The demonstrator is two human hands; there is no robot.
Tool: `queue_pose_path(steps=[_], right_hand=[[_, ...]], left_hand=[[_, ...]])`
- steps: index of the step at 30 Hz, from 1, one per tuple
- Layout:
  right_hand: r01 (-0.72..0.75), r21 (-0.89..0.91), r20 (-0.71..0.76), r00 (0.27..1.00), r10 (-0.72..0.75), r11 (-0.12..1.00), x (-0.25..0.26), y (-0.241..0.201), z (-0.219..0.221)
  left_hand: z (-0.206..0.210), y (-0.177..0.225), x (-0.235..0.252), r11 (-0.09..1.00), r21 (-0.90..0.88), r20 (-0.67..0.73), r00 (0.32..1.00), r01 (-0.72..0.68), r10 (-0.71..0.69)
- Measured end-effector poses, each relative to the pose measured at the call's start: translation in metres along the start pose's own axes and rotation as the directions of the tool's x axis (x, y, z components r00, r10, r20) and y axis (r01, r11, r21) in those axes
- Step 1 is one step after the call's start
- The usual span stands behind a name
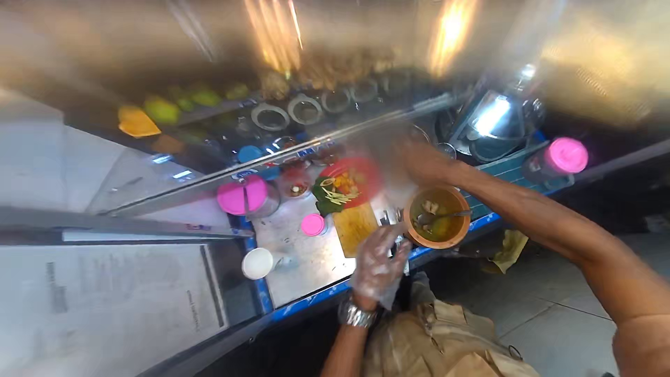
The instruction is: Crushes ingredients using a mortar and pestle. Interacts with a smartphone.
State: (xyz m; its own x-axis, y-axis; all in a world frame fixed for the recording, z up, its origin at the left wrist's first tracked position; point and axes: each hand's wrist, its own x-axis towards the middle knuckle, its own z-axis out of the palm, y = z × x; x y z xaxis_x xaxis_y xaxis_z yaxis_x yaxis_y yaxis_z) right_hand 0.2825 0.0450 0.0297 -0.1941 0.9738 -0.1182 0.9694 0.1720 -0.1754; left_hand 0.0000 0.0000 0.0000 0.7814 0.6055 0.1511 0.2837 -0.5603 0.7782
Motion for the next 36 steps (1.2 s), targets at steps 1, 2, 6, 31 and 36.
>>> queue_pose_path(steps=[1, 2, 6, 31, 36], right_hand=[[0.065, 0.04, -0.108, 0.992, -0.06, 0.997, -0.018, -0.016, -0.012], [0.13, 0.094, -0.212, 0.971, -0.108, 0.987, -0.035, -0.032, -0.025], [0.279, 0.591, -0.548, 0.827, 0.123, 0.757, -0.106, -0.086, -0.059], [0.247, 0.894, -0.443, 0.368, 0.818, 0.373, -0.111, -0.046, 0.038], [0.434, 0.797, -0.587, 0.389, 0.711, 0.42, -0.129, -0.047, 0.025]], left_hand=[[0.013, 0.015, 0.02, 0.999, 0.047, 0.11, 0.994, 0.016, -0.021], [0.028, 0.029, 0.036, 0.992, 0.113, 0.211, 0.974, 0.057, -0.08], [0.078, 0.071, 0.074, 0.913, 0.35, 0.474, 0.802, 0.207, -0.363], [0.052, 0.036, 0.047, 0.957, -0.21, -0.492, 0.825, 0.199, -0.279], [0.077, 0.017, 0.074, 0.953, -0.085, -0.335, 0.892, 0.292, -0.303]])
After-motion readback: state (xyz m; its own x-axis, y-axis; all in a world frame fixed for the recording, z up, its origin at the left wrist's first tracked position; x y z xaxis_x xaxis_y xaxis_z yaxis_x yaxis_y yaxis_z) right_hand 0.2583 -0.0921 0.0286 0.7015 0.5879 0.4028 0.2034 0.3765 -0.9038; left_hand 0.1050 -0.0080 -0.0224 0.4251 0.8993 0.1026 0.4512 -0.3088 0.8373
